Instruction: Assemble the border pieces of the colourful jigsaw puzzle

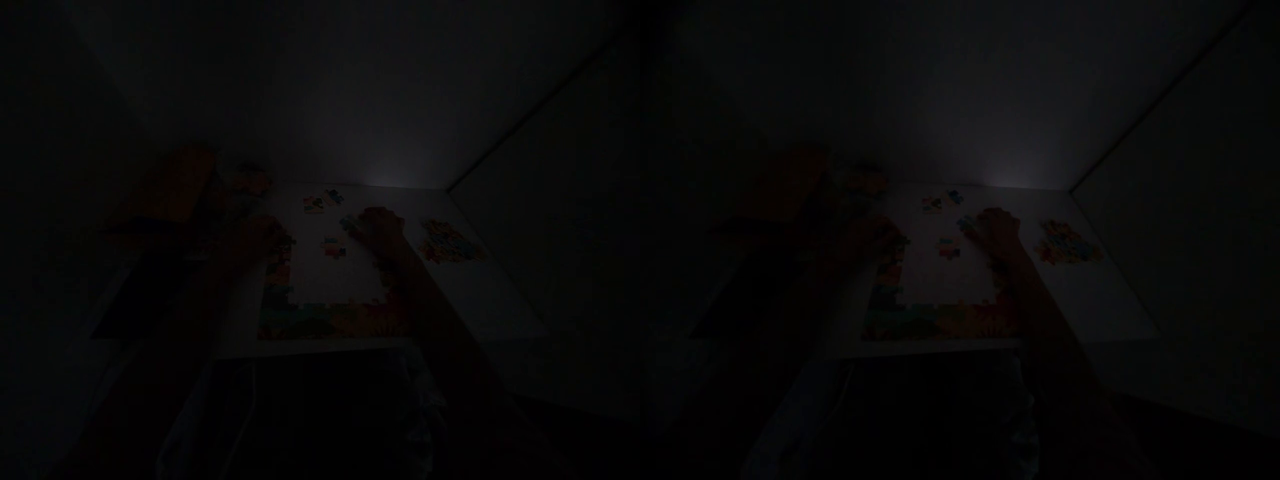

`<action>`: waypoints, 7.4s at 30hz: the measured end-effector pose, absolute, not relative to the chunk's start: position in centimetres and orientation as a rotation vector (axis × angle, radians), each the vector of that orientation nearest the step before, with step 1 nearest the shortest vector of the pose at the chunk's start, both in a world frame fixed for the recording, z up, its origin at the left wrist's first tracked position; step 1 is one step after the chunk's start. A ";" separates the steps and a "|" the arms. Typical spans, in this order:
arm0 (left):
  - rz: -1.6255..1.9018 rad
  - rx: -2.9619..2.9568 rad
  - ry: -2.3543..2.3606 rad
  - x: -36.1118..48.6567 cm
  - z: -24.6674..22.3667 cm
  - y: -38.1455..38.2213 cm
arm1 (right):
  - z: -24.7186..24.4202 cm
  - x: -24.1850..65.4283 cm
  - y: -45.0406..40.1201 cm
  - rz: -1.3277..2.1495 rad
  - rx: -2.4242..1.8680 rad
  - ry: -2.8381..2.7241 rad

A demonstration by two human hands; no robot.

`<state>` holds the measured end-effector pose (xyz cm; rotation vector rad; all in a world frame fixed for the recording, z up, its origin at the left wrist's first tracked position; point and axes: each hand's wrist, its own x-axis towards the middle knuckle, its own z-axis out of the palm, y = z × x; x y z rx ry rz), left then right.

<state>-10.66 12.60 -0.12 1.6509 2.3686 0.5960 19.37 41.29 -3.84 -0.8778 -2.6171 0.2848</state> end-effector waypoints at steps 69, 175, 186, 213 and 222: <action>0.661 1.763 2.352 -9.3 -1.4 13.1 | 0.8 7.3 45.7 0.273 -0.535 -2.967; 0.638 1.788 2.376 -8.1 -2.5 13.3 | -1.1 20.6 42.6 0.634 -0.476 -2.793; 0.642 1.828 2.340 -7.2 -2.0 13.9 | -1.7 17.0 37.3 0.516 -0.208 -2.971; 0.629 1.764 2.405 -6.1 -3.0 13.6 | -2.1 16.9 40.5 0.392 -0.513 -2.855; 0.606 1.836 2.309 -6.6 -2.2 13.1 | -2.5 16.1 40.9 0.432 -0.570 -2.752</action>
